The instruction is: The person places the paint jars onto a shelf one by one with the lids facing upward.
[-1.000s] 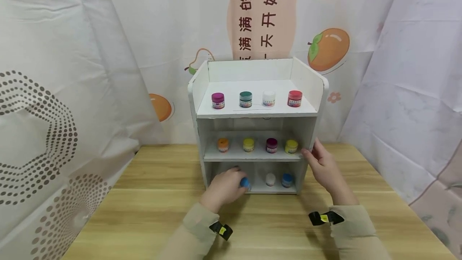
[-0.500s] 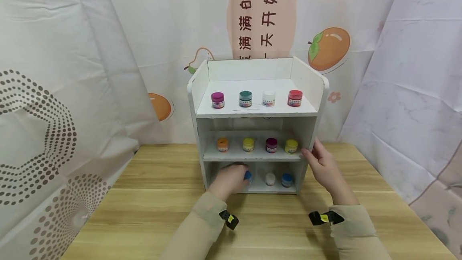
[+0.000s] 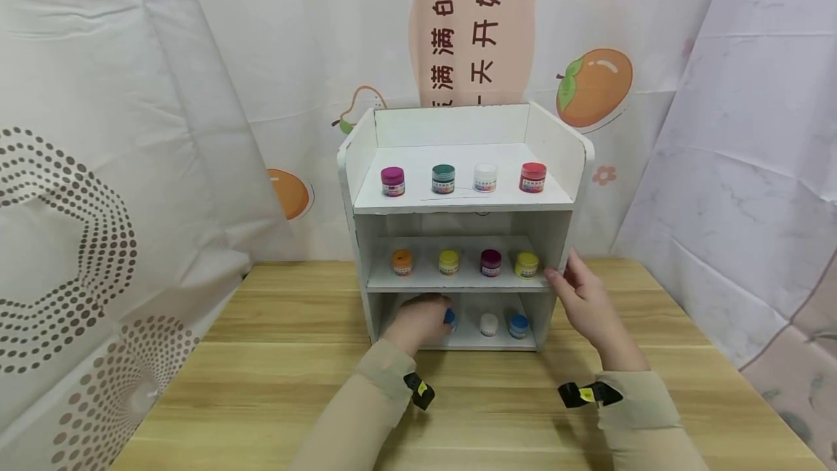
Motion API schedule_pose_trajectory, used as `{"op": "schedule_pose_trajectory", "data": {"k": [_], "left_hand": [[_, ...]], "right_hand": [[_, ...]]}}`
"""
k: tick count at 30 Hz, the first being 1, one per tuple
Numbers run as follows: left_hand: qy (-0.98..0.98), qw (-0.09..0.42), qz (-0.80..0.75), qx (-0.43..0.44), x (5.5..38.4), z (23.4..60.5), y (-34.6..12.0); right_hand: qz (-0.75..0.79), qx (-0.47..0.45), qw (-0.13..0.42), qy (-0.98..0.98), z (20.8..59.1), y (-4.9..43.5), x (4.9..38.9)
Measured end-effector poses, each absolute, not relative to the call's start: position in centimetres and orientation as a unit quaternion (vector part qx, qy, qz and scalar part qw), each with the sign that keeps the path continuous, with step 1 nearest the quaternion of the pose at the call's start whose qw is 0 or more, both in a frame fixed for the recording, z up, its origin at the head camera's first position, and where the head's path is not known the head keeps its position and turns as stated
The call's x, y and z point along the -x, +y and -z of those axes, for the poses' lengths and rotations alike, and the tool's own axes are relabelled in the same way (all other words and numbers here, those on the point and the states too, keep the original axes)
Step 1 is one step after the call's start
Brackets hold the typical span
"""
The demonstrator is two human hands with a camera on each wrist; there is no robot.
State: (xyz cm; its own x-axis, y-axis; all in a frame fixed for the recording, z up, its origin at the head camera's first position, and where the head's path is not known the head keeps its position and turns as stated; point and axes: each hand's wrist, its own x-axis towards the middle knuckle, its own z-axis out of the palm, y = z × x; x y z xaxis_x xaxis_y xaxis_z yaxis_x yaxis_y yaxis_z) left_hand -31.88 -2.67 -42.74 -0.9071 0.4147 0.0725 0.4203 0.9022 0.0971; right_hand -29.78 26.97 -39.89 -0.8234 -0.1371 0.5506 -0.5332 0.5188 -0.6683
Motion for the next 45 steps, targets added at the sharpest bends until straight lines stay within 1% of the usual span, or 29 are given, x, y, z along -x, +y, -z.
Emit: {"op": "schedule_pose_trajectory", "data": {"k": [17,28,33,36,41,45], "left_hand": [[-0.974,0.002,0.075,0.215,32.3,43.0,-2.7],[-0.975,-0.009,0.085,0.205,32.0,42.5,-3.1],[-0.97,0.004,0.085,0.226,31.4,42.0,-3.6],[-0.964,0.023,0.076,0.255,30.8,41.8,-4.0],[-0.954,0.044,0.061,0.29,29.2,41.3,-4.6],[-0.948,0.05,0.056,0.308,27.9,40.9,-5.5]], "right_hand": [[-0.469,-0.21,0.208,-0.832,39.8,26.7,29.7],[-0.459,-0.206,0.217,-0.837,39.8,26.7,29.8],[-0.46,-0.205,0.214,-0.837,39.8,26.7,29.8],[-0.462,-0.203,0.212,-0.837,39.9,26.8,29.7],[-0.46,-0.201,0.213,-0.838,39.9,26.8,29.6],[-0.456,-0.203,0.215,-0.839,39.8,26.8,29.6]]}}
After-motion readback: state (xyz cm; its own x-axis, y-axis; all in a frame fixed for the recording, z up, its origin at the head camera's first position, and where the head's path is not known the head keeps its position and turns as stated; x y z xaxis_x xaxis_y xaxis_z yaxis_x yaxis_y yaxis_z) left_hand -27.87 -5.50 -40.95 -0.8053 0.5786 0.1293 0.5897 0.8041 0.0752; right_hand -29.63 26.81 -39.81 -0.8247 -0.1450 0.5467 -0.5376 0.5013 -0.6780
